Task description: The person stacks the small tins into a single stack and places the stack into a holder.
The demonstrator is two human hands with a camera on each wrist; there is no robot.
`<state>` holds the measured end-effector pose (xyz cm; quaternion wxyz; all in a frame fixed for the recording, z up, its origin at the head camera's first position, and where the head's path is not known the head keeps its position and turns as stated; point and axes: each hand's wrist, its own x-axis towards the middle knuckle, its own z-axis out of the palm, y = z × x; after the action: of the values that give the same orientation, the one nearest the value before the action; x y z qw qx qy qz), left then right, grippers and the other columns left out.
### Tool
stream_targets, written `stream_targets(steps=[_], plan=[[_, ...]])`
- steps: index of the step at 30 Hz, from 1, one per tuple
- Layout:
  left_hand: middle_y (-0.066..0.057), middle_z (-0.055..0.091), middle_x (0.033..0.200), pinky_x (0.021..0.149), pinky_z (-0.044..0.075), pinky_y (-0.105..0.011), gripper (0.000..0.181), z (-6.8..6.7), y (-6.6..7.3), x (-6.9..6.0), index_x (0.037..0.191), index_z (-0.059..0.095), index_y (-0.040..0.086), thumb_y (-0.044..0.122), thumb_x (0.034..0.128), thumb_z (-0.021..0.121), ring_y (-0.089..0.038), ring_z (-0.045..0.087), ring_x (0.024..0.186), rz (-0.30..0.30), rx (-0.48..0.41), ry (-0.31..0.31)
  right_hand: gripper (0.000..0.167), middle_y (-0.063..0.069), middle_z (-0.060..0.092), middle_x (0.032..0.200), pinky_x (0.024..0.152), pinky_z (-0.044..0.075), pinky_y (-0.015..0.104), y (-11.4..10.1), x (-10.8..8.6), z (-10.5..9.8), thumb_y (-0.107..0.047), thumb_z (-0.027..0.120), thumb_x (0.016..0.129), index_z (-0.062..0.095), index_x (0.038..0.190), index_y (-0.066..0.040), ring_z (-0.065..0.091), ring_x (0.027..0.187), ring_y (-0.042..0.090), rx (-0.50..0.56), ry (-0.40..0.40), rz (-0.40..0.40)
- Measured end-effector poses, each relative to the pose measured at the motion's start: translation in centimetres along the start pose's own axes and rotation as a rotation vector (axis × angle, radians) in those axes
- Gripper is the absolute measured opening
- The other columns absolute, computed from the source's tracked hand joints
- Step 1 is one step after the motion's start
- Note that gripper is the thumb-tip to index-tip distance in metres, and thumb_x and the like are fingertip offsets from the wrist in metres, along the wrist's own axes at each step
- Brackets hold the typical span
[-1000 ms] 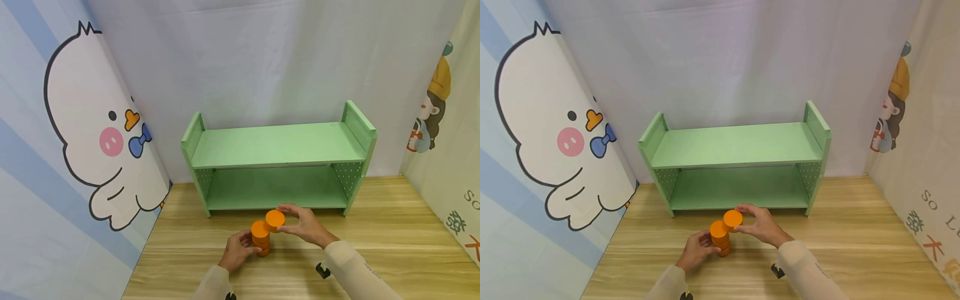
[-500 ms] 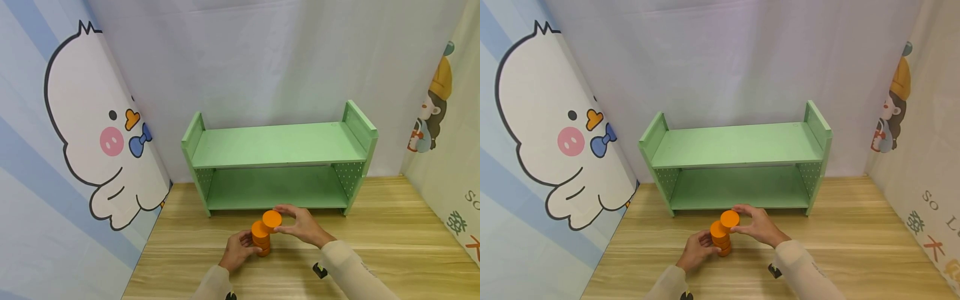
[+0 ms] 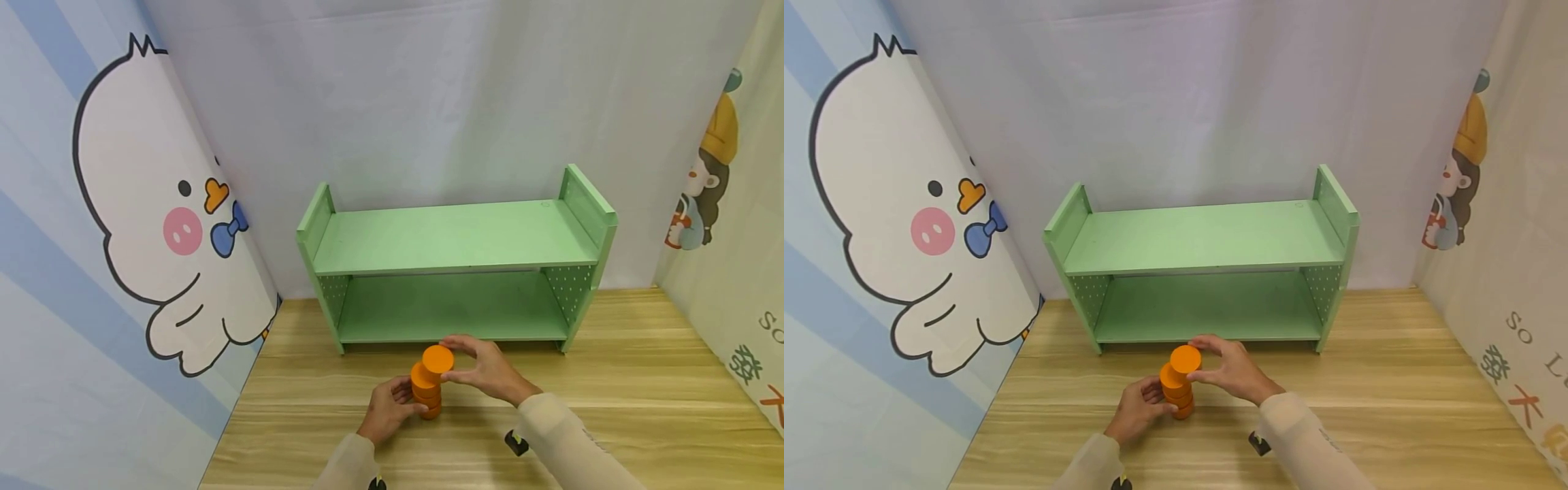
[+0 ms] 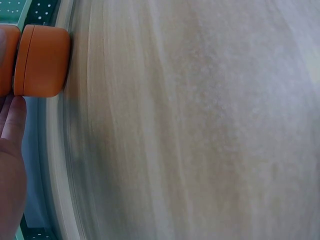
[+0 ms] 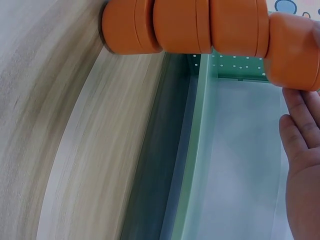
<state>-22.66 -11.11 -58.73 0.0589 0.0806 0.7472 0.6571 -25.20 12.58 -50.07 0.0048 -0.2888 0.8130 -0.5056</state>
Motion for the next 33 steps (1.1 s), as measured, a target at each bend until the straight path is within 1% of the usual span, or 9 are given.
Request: stream_targets(steps=[5, 11, 17, 24, 28, 33], plan=[[-0.024, 0.063, 0.127, 0.096, 0.056, -0.035, 0.054, 0.0, 0.2, -0.1, 0.126, 0.062, -0.008, -0.004, 0.0764, 0.084, -0.038, 0.061, 0.118, 0.008, -0.011, -0.008, 0.057, 0.014, 0.063, 0.132, 0.105, 0.045, 0.057, -0.3, 0.1, 0.2, -0.019, 0.082, 0.085, 0.059, 0.134, 0.0, 0.059, 0.122, 0.034, -0.001, -0.002, -0.002], [-0.025, 0.063, 0.127, 0.096, 0.055, -0.033, 0.054, -0.1, 0.5, -0.1, 0.126, 0.061, -0.009, -0.004, 0.0766, 0.083, -0.038, 0.061, 0.119, 0.025, -0.013, -0.021, 0.057, 0.015, 0.063, 0.132, 0.107, 0.044, 0.056, -0.5, 0.3, 0.6, -0.017, 0.082, 0.085, 0.059, 0.134, 0.001, 0.059, 0.122, 0.034, 0.008, -0.006, 0.001], [-0.026, 0.063, 0.126, 0.095, 0.056, -0.032, 0.054, -0.1, 0.3, -0.1, 0.125, 0.061, -0.01, -0.004, 0.0764, 0.083, -0.038, 0.061, 0.118, 0.032, -0.007, -0.019, 0.057, 0.015, 0.062, 0.133, 0.108, 0.044, 0.054, -0.7, 0.4, 0.9, -0.016, 0.082, 0.085, 0.058, 0.134, 0.001, 0.058, 0.124, 0.033, 0.025, -0.013, 0.006], [-0.025, 0.063, 0.127, 0.096, 0.055, -0.034, 0.054, -0.1, 0.3, -0.1, 0.126, 0.061, -0.009, -0.004, 0.0768, 0.083, -0.038, 0.061, 0.119, 0.034, -0.015, -0.025, 0.056, 0.014, 0.062, 0.134, 0.107, 0.043, 0.055, -0.6, 0.4, 1.2, -0.016, 0.081, 0.086, 0.058, 0.135, 0.0, 0.057, 0.124, 0.033, 0.03, -0.021, 0.011], [-0.026, 0.063, 0.127, 0.097, 0.055, -0.036, 0.055, -0.2, 0.3, -0.1, 0.126, 0.061, -0.009, -0.003, 0.0769, 0.083, -0.038, 0.061, 0.119, 0.028, -0.013, -0.025, 0.056, 0.015, 0.062, 0.133, 0.107, 0.044, 0.055, -0.6, 0.5, 1.3, -0.016, 0.081, 0.086, 0.058, 0.134, 0.001, 0.058, 0.124, 0.034, 0.029, -0.022, 0.001], [-0.027, 0.063, 0.126, 0.096, 0.056, -0.036, 0.054, -0.2, 0.1, 0.0, 0.126, 0.061, -0.01, -0.004, 0.0765, 0.084, -0.039, 0.061, 0.118, 0.041, -0.001, -0.026, 0.057, 0.015, 0.063, 0.133, 0.106, 0.044, 0.055, -0.5, 0.6, 1.5, -0.015, 0.081, 0.086, 0.057, 0.134, 0.004, 0.059, 0.123, 0.034, 0.029, -0.022, -0.003]])
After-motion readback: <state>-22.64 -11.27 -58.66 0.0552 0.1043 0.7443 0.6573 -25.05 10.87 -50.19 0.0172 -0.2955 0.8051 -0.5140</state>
